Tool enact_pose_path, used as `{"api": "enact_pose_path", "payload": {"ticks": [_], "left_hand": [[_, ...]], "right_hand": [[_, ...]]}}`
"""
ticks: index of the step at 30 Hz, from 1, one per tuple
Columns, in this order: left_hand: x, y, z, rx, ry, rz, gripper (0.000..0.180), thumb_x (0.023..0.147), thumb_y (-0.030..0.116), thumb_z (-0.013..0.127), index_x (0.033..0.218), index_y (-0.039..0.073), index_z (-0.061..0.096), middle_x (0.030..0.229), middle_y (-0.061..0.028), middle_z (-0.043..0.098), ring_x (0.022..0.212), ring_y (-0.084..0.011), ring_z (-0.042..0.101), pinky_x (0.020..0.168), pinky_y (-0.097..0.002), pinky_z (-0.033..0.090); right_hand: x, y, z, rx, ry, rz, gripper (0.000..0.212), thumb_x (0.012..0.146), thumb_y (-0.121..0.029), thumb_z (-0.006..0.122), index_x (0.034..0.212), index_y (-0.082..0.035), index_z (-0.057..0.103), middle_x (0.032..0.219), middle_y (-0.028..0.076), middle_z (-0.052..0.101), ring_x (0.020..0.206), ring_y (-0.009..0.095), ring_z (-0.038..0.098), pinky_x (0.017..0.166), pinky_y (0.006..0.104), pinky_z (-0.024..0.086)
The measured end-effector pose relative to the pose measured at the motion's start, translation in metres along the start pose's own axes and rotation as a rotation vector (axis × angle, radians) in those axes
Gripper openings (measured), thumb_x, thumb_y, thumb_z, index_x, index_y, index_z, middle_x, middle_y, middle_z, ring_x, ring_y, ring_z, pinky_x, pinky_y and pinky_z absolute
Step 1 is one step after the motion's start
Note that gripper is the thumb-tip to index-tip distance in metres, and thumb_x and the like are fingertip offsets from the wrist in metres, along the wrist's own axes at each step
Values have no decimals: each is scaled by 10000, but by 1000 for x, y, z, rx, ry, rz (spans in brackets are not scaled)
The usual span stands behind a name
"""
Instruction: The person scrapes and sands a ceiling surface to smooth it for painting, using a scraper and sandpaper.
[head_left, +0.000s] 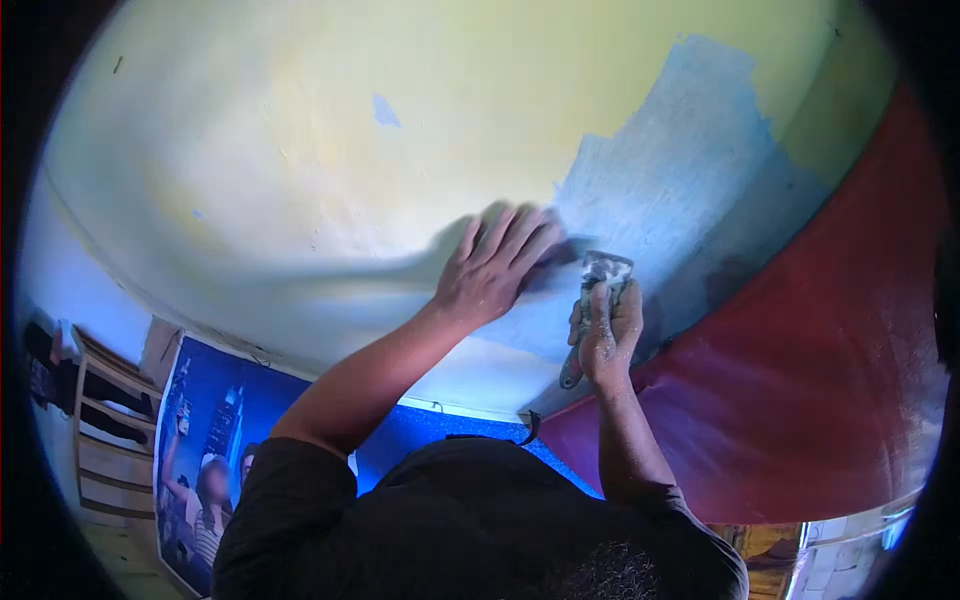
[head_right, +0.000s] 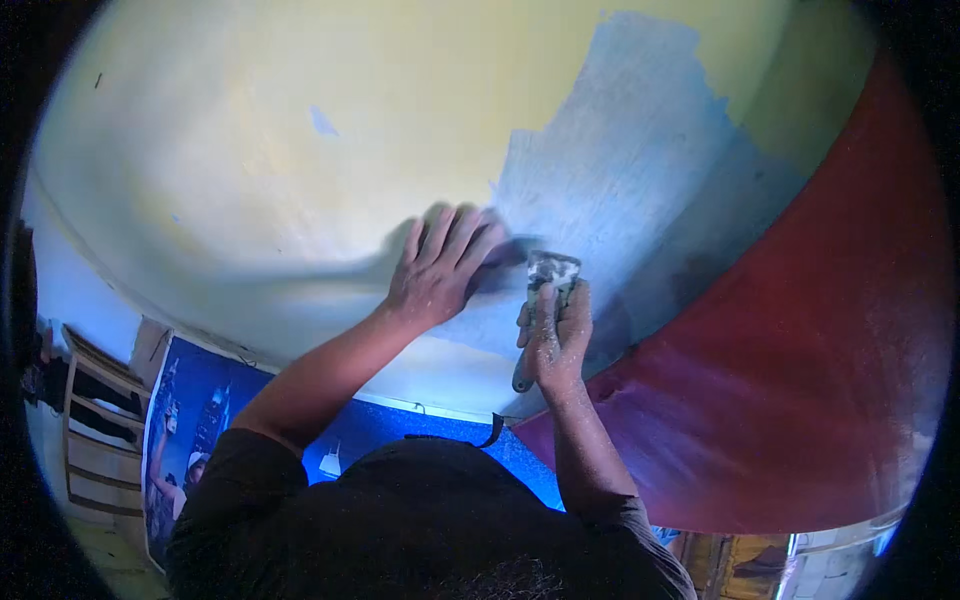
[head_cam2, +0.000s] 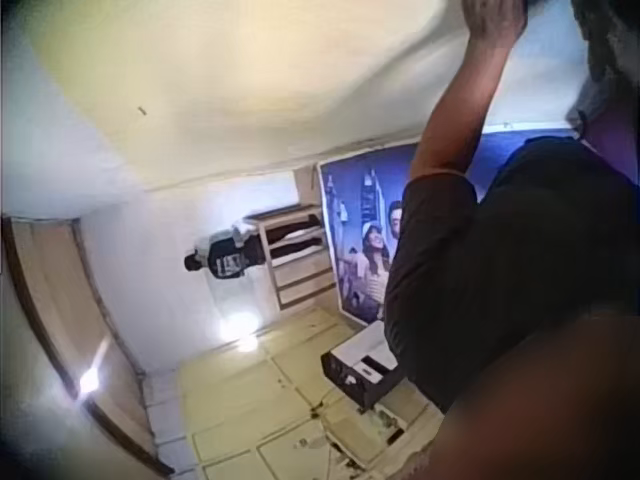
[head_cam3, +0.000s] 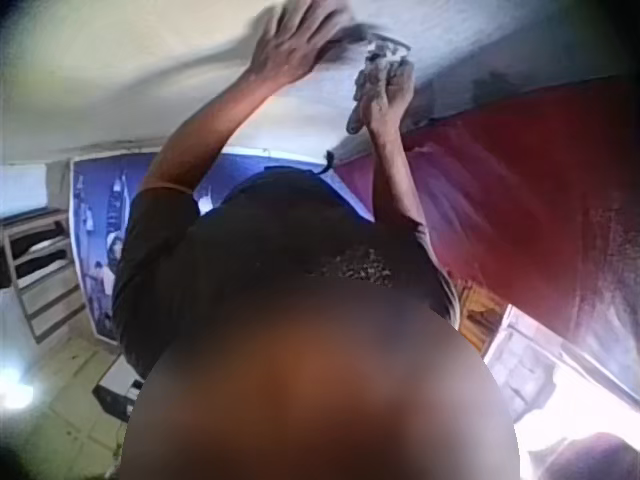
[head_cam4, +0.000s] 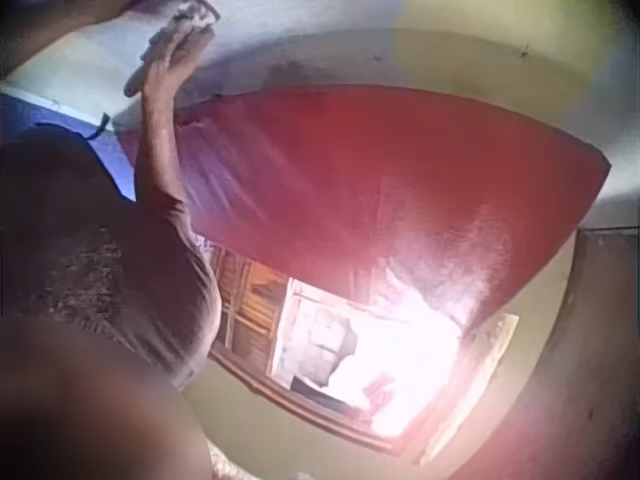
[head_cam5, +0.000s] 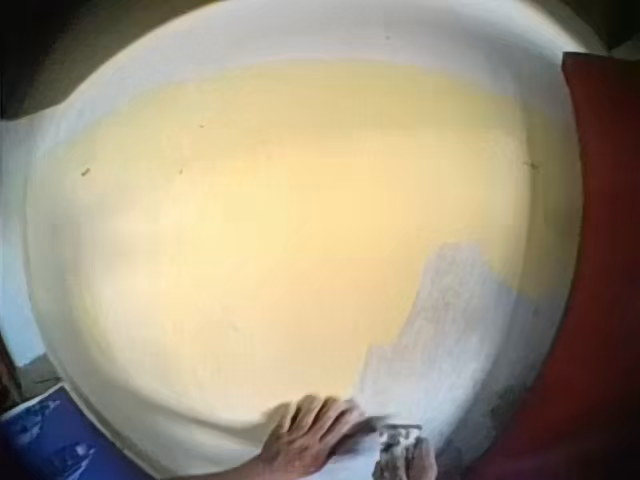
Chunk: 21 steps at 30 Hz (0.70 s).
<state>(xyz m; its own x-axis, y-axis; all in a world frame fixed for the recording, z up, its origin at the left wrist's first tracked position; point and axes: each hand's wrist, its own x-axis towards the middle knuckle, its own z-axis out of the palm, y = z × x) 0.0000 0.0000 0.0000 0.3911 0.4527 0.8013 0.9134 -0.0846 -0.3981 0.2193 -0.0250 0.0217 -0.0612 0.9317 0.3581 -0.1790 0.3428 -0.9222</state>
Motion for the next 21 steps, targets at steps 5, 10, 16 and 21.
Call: {"api": "enact_pose_path", "payload": {"ticks": [5, 10, 16, 21], "left_hand": [[-17, -1, 40, -129, 59, -156, 635, 973, 479, 776, 1547, 256, 621, 1620, -71, 545, 1553, -392, 414, 1252, -602, 287], [15, 2, 20, -108, 31, -192, 692, 1041, 545, 685, 1634, 207, 571, 1768, -171, 393, 1642, -506, 263, 1284, -690, 197], [96, -7, -40, -145, 91, -251, 746, 1095, 594, 573, 1710, 184, 469, 1803, -185, 322, 1662, -524, 227, 1277, -725, 176], [75, 2, -39, -150, 38, -259, 782, 1066, 555, 639, 1705, 144, 456, 1796, -230, 306, 1648, -561, 218, 1263, -736, 204]], "right_hand": [[35, -4, -9, -81, -100, -39, 251, 1189, -301, 573, 1156, -59, 513, 795, 52, 624, 583, 91, 552, 509, 275, 453], [28, 1, -13, -59, -104, -34, 218, 1183, -269, 587, 1156, -62, 523, 782, 52, 631, 558, 96, 560, 490, 266, 464], [15, 7, -6, -26, -102, -15, 249, 1183, -297, 590, 1159, -63, 510, 799, 52, 626, 588, 100, 568, 508, 274, 468], [13, 14, -10, -16, -105, 4, 285, 1184, -333, 589, 1174, -66, 491, 800, 46, 617, 591, 95, 559, 519, 278, 464]]}}
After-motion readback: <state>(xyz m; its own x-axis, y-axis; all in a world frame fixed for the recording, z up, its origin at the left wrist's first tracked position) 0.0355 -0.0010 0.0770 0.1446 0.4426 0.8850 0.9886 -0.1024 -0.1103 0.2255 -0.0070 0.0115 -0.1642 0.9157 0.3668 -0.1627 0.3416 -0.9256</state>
